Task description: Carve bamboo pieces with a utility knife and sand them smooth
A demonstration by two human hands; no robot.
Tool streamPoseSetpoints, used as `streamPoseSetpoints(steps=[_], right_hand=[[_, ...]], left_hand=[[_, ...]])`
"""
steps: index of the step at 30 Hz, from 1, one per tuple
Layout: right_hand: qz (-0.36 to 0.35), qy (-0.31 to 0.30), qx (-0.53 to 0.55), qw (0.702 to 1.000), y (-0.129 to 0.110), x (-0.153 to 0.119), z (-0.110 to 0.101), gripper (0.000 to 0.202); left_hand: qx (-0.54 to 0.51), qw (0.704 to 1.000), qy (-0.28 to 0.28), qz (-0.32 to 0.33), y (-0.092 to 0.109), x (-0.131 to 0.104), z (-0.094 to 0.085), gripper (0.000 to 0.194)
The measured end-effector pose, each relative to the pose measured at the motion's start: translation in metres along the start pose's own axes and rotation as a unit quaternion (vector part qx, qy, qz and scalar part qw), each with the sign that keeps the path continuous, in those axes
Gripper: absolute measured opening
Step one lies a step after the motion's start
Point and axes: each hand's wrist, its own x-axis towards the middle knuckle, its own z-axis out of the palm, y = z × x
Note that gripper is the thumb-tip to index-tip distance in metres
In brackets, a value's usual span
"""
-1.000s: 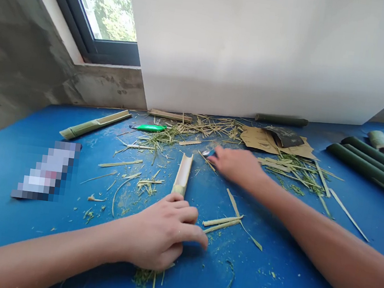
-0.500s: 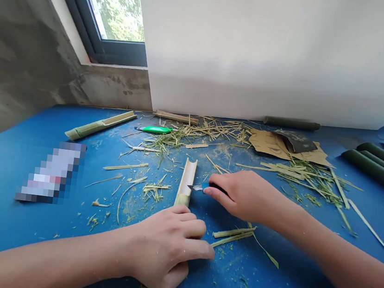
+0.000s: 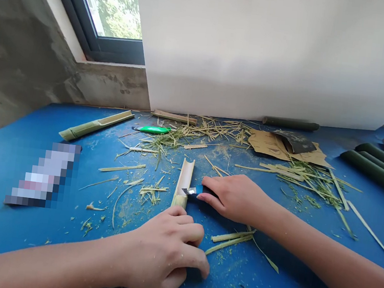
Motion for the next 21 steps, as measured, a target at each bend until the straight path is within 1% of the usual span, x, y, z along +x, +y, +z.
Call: streamPoseSetpoints(steps=[2,3,4,5,6,7,8,9,11,12,13,14,16,18,19,21], right_hand=[[0.018,0.008,-0.012,1.0,0.007,0.006,0.002,0.05],[0.05,0.01,-0.023,0.998,0.016,0.01,0.003,0.052],[0.097,0.011,-0.035,0.995,0.027,0.014,0.002,0.055],[0.161,0.007,-0.053,0.985,0.041,0.018,0.001,0.057],[0.237,-0.009,-0.067,0.969,0.056,0.019,-0.001,0.057],[0.303,-0.01,-0.078,0.95,0.07,0.019,-0.005,0.058],[0.331,0.008,-0.09,0.939,0.082,0.018,-0.009,0.059],[0.341,0.045,-0.107,0.933,0.091,0.014,-0.013,0.06],[0.339,0.113,-0.125,0.925,0.095,0.006,-0.023,0.062],[0.324,0.136,-0.121,0.928,0.09,0.003,-0.027,0.061],[0.299,0.145,-0.107,0.937,0.082,0.0,-0.03,0.059],[0.266,0.137,-0.086,0.95,0.071,-0.001,-0.031,0.057],[0.186,0.086,-0.04,0.978,0.049,-0.001,-0.028,0.054],[0.132,0.037,0.004,0.991,0.031,0.003,-0.021,0.053],[0.122,0.032,0.022,0.992,0.025,0.005,-0.016,0.053],[0.13,0.054,0.046,0.989,0.019,0.01,-0.007,0.056]], left_hand=[[-0.005,1.0,-0.007,-0.005,0.001,0.0,-0.001,0.026],[-0.008,1.0,-0.011,-0.004,0.002,0.0,-0.001,0.027],[-0.01,1.0,-0.014,0.001,0.003,-0.001,-0.002,0.027],[-0.012,1.0,-0.017,0.004,0.003,-0.001,-0.002,0.028],[-0.013,1.0,-0.018,0.007,0.004,-0.002,-0.002,0.028],[-0.012,1.0,-0.018,0.007,0.004,-0.002,-0.001,0.028],[-0.01,1.0,-0.019,0.006,0.005,-0.003,-0.001,0.028],[-0.007,1.0,-0.018,0.004,0.005,-0.003,-0.001,0.027],[-0.001,1.0,-0.02,0.002,0.005,-0.004,0.0,0.025],[0.002,1.0,-0.021,0.003,0.005,-0.003,0.0,0.024],[0.005,1.0,-0.021,0.003,0.005,-0.003,0.001,0.024],[0.006,1.0,-0.02,0.003,0.004,-0.003,0.001,0.023],[0.008,1.0,-0.018,0.003,0.004,-0.003,0.003,0.023],[0.01,1.0,-0.015,0.007,0.003,-0.003,0.004,0.023],[0.011,1.0,-0.011,0.011,0.002,-0.003,0.004,0.022],[0.013,1.0,-0.006,0.018,0.001,-0.004,0.004,0.021]])
